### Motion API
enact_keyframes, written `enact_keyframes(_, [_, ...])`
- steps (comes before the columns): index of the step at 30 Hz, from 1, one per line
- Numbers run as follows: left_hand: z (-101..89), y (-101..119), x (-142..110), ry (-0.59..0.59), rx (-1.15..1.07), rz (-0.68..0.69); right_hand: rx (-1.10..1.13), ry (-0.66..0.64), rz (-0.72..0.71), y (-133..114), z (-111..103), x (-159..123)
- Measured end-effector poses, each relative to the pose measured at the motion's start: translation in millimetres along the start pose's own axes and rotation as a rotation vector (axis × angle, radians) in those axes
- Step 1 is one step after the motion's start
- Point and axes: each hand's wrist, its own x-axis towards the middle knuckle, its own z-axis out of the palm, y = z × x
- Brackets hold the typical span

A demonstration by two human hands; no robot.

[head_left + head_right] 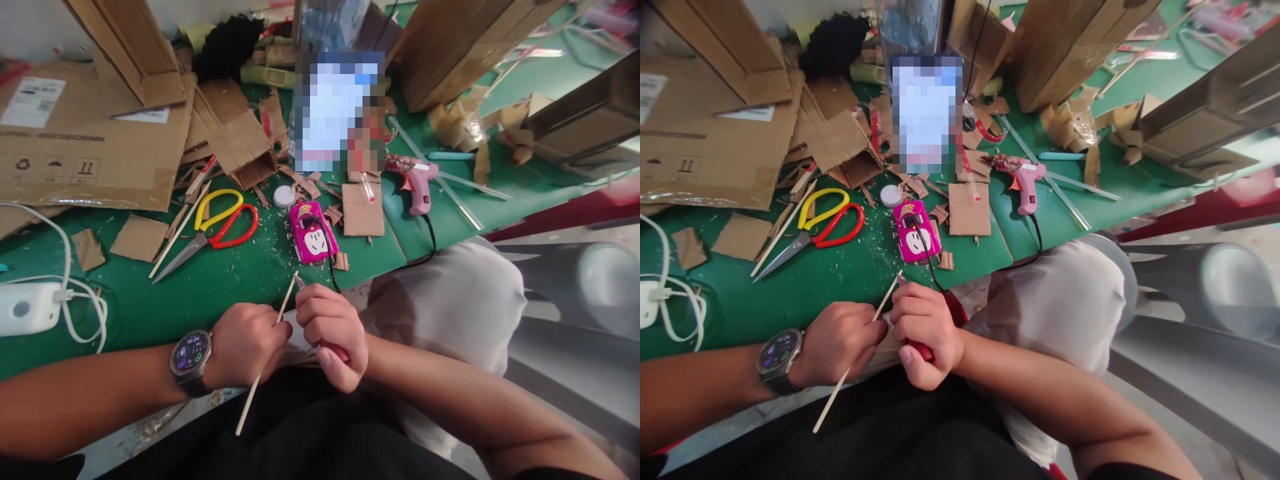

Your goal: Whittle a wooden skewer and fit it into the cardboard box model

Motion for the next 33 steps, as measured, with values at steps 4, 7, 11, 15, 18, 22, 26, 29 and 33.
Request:
enact_keyframes(4, [-0.1, 0.5, -1.6, -0.005, -0.018, 0.000, 0.034, 0.018, -0.026, 2.6, 1.6, -0.3])
enact_keyframes(7, [0.0, 1.7, -1.5, 0.007, -0.022, -0.013, 0.040, 0.018, -0.036, 3.1, 2.4, -0.1])
enact_keyframes(11, [0.3, 2.0, -0.8, 0.017, -0.025, -0.015, 0.026, -0.009, -0.035, 2.1, 2.7, 0.9])
enact_keyframes(15, [0.4, 0.5, -1.0, 0.014, -0.030, 0.007, -0.011, -0.045, -0.018, 1.3, 3.5, 2.6])
enact_keyframes(18, [0.3, 0.1, -1.2, 0.008, -0.039, 0.005, -0.012, -0.032, -0.037, 3.0, 4.4, 4.1])
enact_keyframes(22, [-0.3, 1.0, -1.4, -0.001, -0.042, 0.000, 0.003, -0.018, -0.042, 6.1, 4.5, 6.0])
enact_keyframes(26, [-0.7, 1.5, -1.7, 0.000, -0.045, -0.003, 0.000, -0.009, -0.028, 7.5, 4.7, 6.4])
enact_keyframes(29, [-0.1, 1.1, -2.1, -0.006, -0.044, -0.005, -0.013, -0.008, -0.030, 8.5, 5.7, 5.6])
enact_keyframes(33, [0.2, 0.8, -2.6, -0.014, -0.046, -0.009, -0.031, -0.014, -0.050, 10.6, 6.2, 4.9])
